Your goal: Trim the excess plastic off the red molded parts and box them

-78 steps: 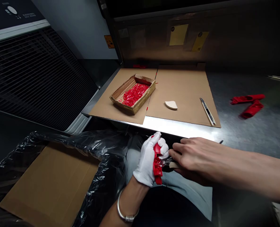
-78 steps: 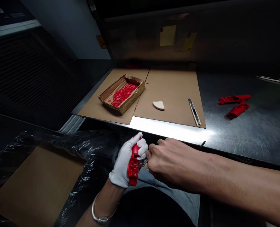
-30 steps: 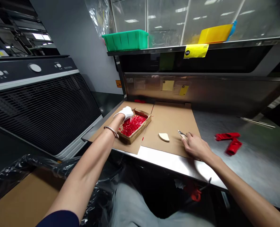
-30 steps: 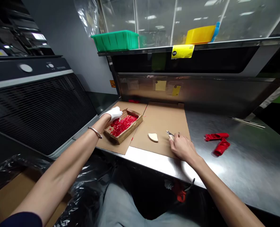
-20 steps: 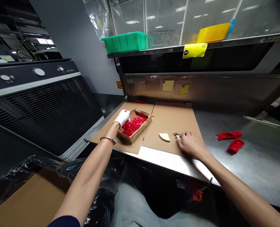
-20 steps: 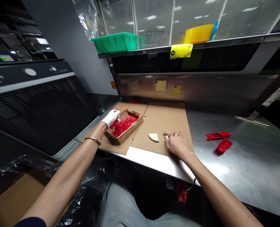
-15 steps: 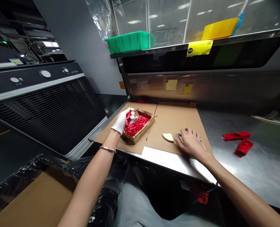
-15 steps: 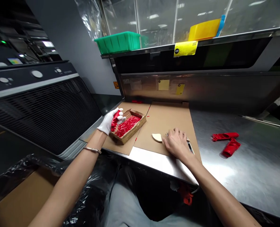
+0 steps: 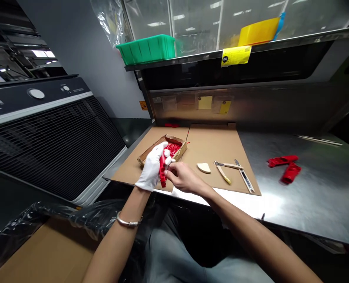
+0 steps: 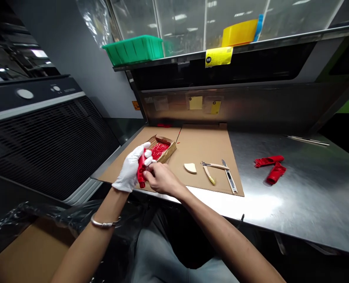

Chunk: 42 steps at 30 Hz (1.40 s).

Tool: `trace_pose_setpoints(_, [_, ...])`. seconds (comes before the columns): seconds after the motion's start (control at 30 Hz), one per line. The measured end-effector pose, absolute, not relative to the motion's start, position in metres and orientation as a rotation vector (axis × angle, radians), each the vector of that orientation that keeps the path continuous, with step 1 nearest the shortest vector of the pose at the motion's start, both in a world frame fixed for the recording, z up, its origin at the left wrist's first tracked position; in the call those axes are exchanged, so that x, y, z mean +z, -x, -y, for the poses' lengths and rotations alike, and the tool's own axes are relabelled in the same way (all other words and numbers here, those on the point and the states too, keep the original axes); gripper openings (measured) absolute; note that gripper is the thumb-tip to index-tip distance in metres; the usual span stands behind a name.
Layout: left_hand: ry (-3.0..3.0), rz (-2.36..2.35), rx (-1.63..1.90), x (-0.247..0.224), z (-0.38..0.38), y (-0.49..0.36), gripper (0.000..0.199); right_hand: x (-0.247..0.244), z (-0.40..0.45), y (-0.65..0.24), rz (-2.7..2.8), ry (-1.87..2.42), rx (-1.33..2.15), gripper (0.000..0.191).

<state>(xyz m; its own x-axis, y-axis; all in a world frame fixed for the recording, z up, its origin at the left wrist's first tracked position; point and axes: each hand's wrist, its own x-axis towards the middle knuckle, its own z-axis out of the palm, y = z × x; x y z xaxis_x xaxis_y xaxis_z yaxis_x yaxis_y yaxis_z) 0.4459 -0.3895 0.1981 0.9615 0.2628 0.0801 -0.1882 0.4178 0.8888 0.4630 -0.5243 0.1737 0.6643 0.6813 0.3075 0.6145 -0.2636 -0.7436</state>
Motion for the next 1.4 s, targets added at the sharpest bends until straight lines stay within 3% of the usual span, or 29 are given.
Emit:
trace_pose_setpoints(0.17, [-1.471, -0.308, 0.509, 0.196, 0.345, -0.435, 0.024, 0.178, 0.511, -0.499, 0.992, 2.035, 0.019, 0.036])
trace_pose_setpoints(0.37, [-2.608, -0.172, 0.225, 0.166, 0.345, -0.431, 0.041, 0.172, 0.483, -0.538, 0.886, 2.155, -0.048, 0.03])
trace_pose_setpoints(0.5, [-2.894, -0.256, 0.034, 0.156, 0.349, -0.431, 0.026, 0.159, 0.538, -0.539, 0.765, 2.266, -0.108, 0.031])
trace_pose_setpoints(0.77, [-2.913, -0.525, -0.004, 0.162, 0.37, -0.407, 0.044, 0.15, 0.765, -0.549, -0.329, 2.699, -0.279, 0.037])
trace_pose_setpoints(0.87, [-2.773, -0.596, 0.377, 0.166, 0.396, -0.401, 0.05, 0.137, 0.819, -0.554, -0.658, 2.701, -0.211, 0.052])
trace_pose_setpoints(0.97, [-2.677, -0.28, 0.606, 0.167, 0.432, -0.417, 0.048, 0.12, 0.84, -0.558, -0.705, 2.664, -0.074, 0.047])
trace_pose_setpoints(1.13, [-2.732, -0.125, 0.27, 0.154, 0.48, -0.485, 0.036, 0.111, 0.842, -0.552, -0.514, 2.533, -0.078, 0.031])
trace_pose_setpoints(1.27, [-2.795, -0.152, 0.162, 0.146, 0.486, -0.523, 0.027, 0.117, 0.838, -0.529, -0.343, 2.301, -0.162, 0.037])
trace_pose_setpoints(1.4, [-2.818, -0.09, 0.233, 0.147, 0.488, -0.514, 0.036, 0.119, 0.817, -0.496, -0.148, 2.037, -0.163, 0.04])
